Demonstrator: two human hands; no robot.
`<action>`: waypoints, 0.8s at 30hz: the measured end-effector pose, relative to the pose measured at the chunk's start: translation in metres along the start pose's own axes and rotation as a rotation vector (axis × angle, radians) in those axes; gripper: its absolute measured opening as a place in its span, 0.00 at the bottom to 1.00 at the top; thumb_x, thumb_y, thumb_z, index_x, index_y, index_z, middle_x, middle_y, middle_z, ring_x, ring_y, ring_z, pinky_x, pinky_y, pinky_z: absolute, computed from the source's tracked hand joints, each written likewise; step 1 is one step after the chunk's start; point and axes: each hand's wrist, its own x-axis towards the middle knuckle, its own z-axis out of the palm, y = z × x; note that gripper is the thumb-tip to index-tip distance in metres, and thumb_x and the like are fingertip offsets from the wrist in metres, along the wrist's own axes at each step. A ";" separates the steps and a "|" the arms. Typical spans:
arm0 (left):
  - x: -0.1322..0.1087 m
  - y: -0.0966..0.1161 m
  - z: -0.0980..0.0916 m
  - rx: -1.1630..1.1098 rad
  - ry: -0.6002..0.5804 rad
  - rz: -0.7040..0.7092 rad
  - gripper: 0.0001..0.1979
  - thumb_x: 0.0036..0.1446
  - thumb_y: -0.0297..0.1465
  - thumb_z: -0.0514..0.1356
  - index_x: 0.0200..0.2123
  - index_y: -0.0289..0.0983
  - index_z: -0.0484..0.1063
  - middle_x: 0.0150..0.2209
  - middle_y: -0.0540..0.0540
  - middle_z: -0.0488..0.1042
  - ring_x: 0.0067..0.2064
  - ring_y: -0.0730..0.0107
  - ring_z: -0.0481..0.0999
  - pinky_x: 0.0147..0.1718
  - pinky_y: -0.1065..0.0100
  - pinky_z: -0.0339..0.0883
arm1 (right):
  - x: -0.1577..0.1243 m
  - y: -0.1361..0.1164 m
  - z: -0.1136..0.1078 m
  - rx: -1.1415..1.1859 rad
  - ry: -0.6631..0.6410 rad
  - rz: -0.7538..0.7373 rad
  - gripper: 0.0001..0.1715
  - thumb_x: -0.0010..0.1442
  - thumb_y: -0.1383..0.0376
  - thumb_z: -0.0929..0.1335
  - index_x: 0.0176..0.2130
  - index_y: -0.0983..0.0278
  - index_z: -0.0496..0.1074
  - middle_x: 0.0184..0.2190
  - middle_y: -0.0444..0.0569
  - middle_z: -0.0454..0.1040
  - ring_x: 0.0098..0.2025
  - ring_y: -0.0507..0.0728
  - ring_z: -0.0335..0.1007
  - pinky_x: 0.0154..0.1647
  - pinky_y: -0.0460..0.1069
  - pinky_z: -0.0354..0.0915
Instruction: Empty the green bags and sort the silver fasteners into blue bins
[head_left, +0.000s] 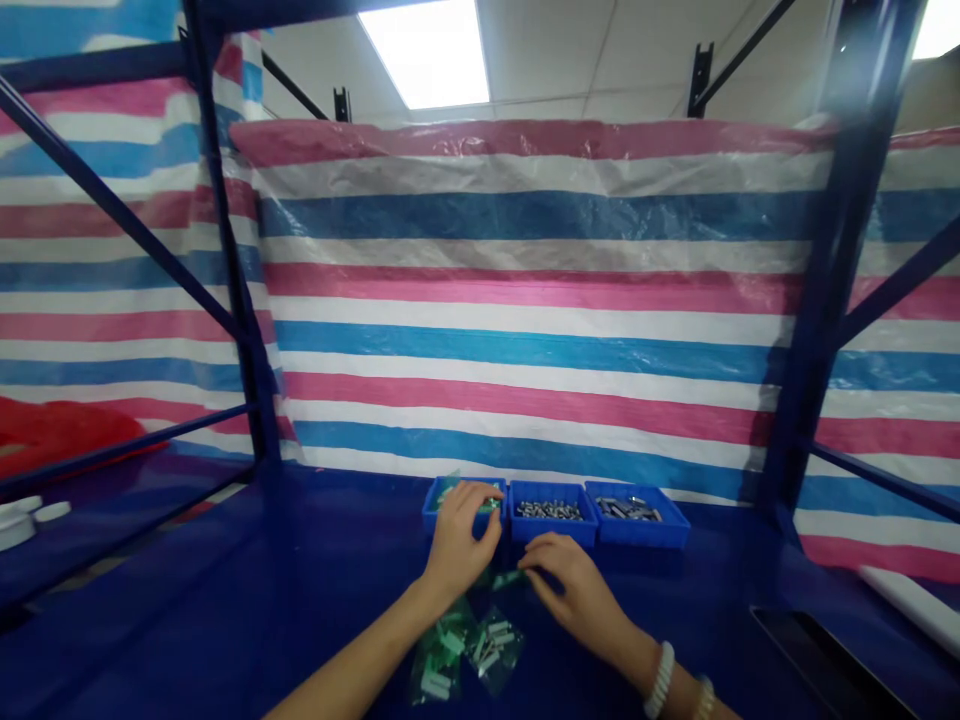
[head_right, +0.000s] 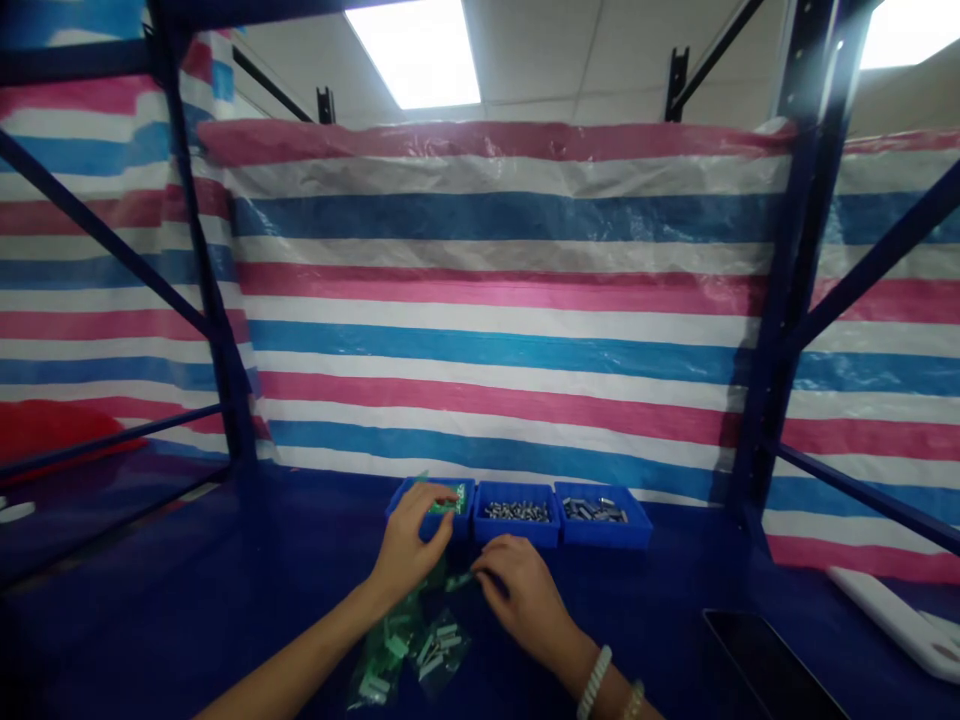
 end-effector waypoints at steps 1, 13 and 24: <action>-0.002 -0.001 0.002 -0.068 -0.013 -0.033 0.07 0.58 0.30 0.55 0.40 0.37 0.70 0.38 0.43 0.75 0.43 0.59 0.73 0.45 0.55 0.65 | 0.001 0.002 -0.002 0.057 0.076 0.093 0.10 0.61 0.68 0.64 0.37 0.63 0.75 0.34 0.50 0.78 0.39 0.59 0.73 0.42 0.53 0.67; -0.024 -0.005 0.021 -0.744 -0.191 -0.628 0.14 0.46 0.35 0.69 0.34 0.35 0.73 0.28 0.49 0.76 0.27 0.72 0.74 0.27 0.71 0.65 | 0.007 -0.015 -0.002 1.041 0.156 0.778 0.20 0.49 0.52 0.75 0.33 0.66 0.76 0.25 0.46 0.74 0.27 0.53 0.69 0.25 0.45 0.63; -0.019 0.007 0.010 -0.436 -0.087 -0.115 0.06 0.52 0.23 0.62 0.32 0.38 0.69 0.32 0.47 0.75 0.36 0.65 0.77 0.34 0.64 0.71 | 0.006 -0.003 -0.004 0.603 0.234 0.449 0.07 0.52 0.64 0.71 0.30 0.64 0.70 0.26 0.47 0.74 0.30 0.56 0.73 0.31 0.50 0.69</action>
